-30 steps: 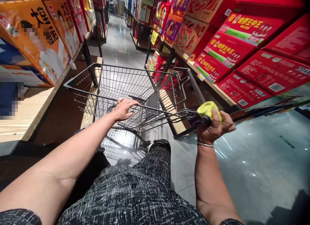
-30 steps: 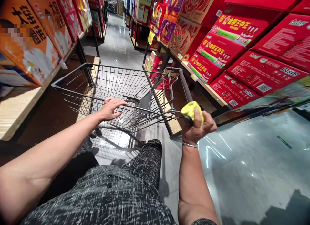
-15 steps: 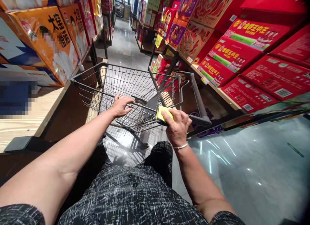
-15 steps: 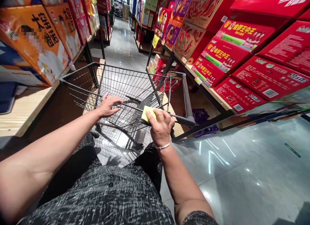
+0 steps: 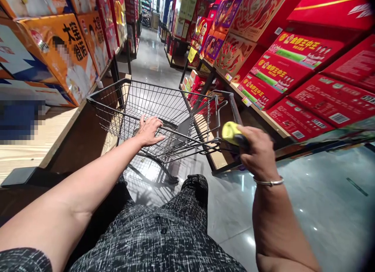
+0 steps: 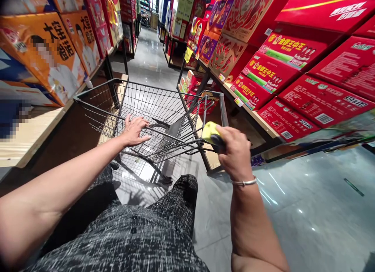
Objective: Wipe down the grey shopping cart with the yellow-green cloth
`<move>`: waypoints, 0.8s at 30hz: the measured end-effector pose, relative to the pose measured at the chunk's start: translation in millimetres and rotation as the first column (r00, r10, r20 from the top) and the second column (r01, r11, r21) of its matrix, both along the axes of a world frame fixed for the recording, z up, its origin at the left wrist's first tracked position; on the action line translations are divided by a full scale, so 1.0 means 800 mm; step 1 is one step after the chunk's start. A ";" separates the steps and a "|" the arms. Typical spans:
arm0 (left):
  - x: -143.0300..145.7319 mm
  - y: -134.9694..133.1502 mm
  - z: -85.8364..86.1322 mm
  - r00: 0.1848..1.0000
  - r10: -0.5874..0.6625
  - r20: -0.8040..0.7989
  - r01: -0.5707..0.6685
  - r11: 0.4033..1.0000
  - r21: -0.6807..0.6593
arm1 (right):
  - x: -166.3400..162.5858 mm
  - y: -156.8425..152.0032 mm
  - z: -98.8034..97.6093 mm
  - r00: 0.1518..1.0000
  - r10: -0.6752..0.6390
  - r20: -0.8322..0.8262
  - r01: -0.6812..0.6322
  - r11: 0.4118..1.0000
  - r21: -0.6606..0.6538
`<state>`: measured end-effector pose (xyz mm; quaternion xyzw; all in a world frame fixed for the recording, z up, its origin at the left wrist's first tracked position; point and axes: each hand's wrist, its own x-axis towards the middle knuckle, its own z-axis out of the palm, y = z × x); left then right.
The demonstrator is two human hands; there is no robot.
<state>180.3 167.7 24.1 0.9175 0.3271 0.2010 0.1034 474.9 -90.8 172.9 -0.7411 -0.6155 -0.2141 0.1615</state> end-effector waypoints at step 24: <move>0.034 0.003 0.042 0.993 0.073 0.089 -0.049 0.968 -0.246 | -0.065 0.045 0.047 0.928 0.335 -0.161 -0.368 0.766 -0.527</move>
